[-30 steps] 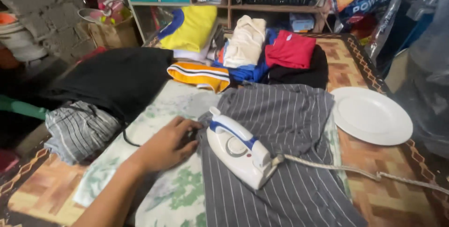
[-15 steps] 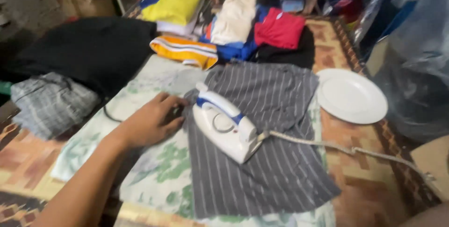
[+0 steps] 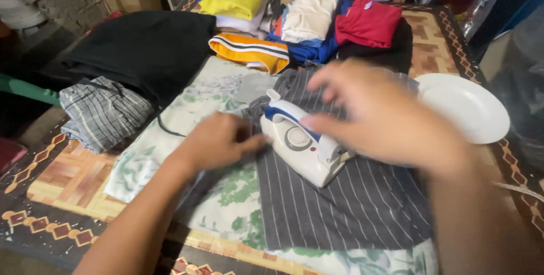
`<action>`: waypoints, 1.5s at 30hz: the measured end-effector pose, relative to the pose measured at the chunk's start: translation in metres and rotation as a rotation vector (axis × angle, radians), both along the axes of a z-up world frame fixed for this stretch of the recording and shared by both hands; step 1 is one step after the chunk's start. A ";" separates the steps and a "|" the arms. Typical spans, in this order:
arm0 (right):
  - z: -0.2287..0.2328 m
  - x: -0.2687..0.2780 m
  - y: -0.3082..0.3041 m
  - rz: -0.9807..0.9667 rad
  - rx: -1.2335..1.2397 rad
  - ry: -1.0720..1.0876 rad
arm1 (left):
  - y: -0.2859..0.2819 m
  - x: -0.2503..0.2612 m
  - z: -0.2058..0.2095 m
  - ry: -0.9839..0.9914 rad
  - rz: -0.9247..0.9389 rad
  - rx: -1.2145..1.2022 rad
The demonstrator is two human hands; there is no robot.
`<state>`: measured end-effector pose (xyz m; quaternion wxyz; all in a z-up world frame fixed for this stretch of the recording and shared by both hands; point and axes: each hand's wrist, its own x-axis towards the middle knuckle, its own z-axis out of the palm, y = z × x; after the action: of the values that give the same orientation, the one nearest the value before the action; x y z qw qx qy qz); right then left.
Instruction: Iron and fold a pair of striped shorts and a white t-shirt.
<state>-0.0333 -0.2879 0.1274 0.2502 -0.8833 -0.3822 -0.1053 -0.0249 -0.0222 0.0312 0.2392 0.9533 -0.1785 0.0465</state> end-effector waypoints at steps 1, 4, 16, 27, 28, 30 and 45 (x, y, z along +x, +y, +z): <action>-0.012 0.003 0.017 -0.155 -0.158 0.077 | -0.003 -0.006 0.007 0.123 0.023 0.107; -0.057 0.015 0.033 -0.202 -0.119 0.009 | -0.018 -0.014 0.002 0.261 0.080 0.250; -0.079 0.031 0.051 -0.284 -0.094 0.228 | -0.023 -0.014 -0.021 0.222 0.058 -0.055; -0.058 -0.055 0.003 -0.630 -0.412 0.486 | -0.014 -0.023 0.003 0.600 0.028 -0.422; -0.059 -0.062 -0.002 -0.676 -0.463 0.498 | -0.013 -0.024 0.005 0.627 0.015 -0.420; -0.057 -0.066 0.002 -0.694 -0.475 0.510 | -0.013 -0.024 0.004 0.618 0.006 -0.391; -0.093 0.014 0.020 -0.467 -0.141 0.134 | -0.014 -0.017 0.001 0.668 -0.091 -0.345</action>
<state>-0.0189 -0.2676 0.0341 0.1816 -0.9679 -0.1569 -0.0747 -0.0419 -0.0361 0.0325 0.4432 0.8527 -0.1223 -0.2479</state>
